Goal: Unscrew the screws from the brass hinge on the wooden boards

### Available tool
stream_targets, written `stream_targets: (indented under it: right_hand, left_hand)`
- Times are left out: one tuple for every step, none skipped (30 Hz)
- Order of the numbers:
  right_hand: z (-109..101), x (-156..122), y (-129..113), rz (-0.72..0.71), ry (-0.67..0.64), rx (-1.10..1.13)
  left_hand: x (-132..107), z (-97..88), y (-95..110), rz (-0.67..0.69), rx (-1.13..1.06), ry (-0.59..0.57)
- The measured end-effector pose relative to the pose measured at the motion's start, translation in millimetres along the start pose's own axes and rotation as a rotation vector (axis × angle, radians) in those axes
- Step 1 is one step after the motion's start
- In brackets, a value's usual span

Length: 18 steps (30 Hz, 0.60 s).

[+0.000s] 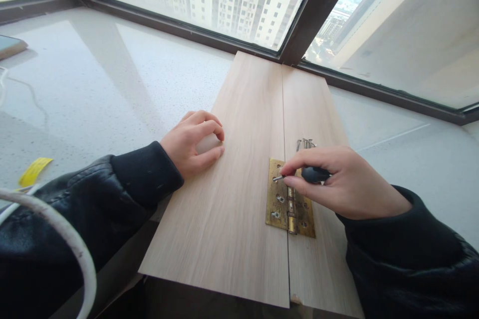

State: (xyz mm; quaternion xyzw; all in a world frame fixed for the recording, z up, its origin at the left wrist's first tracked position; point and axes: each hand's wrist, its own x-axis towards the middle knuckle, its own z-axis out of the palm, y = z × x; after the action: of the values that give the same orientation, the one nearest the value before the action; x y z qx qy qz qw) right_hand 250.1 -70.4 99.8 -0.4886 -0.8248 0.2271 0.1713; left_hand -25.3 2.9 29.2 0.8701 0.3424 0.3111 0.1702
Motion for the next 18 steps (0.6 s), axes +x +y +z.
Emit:
stream_targets:
  right_hand:
    - [0.7, 0.7, 0.4, -0.002, -0.003, -0.005]
    - [1.5, 1.5, 0.6, 0.001, -0.003, -0.013]
    - [2.3, 2.1, 0.7, 0.009, 0.000, -0.025]
    - [2.9, 2.5, 0.6, 0.018, -0.001, -0.037]
    - [3.3, 2.5, 0.5, 0.028, -0.002, -0.044]
    - [3.4, 2.2, 0.4, 0.037, 0.001, -0.042]
    - [3.2, 1.7, 0.4, 0.043, 0.006, -0.033]
    - [2.8, 0.9, 0.5, 0.044, 0.008, -0.020]
    - [2.4, 0.2, 0.8, 0.037, 0.006, -0.006]
    - [2.1, -0.2, 1.2, 0.023, 0.004, 0.004]
    - [1.9, -0.4, 1.6, 0.006, -0.001, 0.005]
    - [1.9, -0.2, 2.0, -0.010, -0.007, -0.001]
    - [2.2, 0.4, 2.2, -0.022, -0.009, -0.010]
    - [2.6, 1.2, 2.3, -0.026, -0.010, -0.020]
    - [3.0, 2.1, 2.1, -0.024, -0.008, -0.032]
    - [3.4, 2.8, 1.7, -0.018, -0.004, -0.043]
    - [3.7, 3.3, 1.1, -0.012, 0.003, -0.051]
    - [3.7, 3.3, 0.5, -0.006, 0.010, -0.056]
  left_hand:
    - [0.1, -0.2, 0.1, -0.002, 0.002, -0.001]
    - [0.1, -0.4, 0.2, -0.003, 0.003, -0.004]
    - [0.2, -0.6, 0.3, -0.005, 0.003, -0.008]
    - [0.2, -0.8, 0.3, -0.005, 0.004, -0.011]
    - [0.2, -1.0, 0.3, -0.005, 0.004, -0.012]
    - [0.2, -1.1, 0.3, -0.004, 0.005, -0.012]
    - [0.2, -1.2, 0.3, -0.004, 0.006, -0.012]
    - [0.2, -1.3, 0.2, -0.004, 0.007, -0.012]
    - [0.2, -1.3, 0.2, -0.006, 0.008, -0.012]
    - [0.3, -1.4, 0.2, -0.008, 0.007, -0.013]
    - [0.3, -1.4, 0.2, -0.010, 0.007, -0.014]
    - [0.4, -1.4, 0.2, -0.012, 0.007, -0.015]
    - [0.4, -1.5, 0.3, -0.015, 0.007, -0.017]
    - [0.4, -1.5, 0.4, -0.016, 0.008, -0.020]
    - [0.5, -1.5, 0.4, -0.017, 0.009, -0.021]
    - [0.4, -1.4, 0.5, -0.017, 0.010, -0.020]
    - [0.4, -1.4, 0.5, -0.018, 0.011, -0.019]
    - [0.4, -1.3, 0.4, -0.018, 0.011, -0.017]
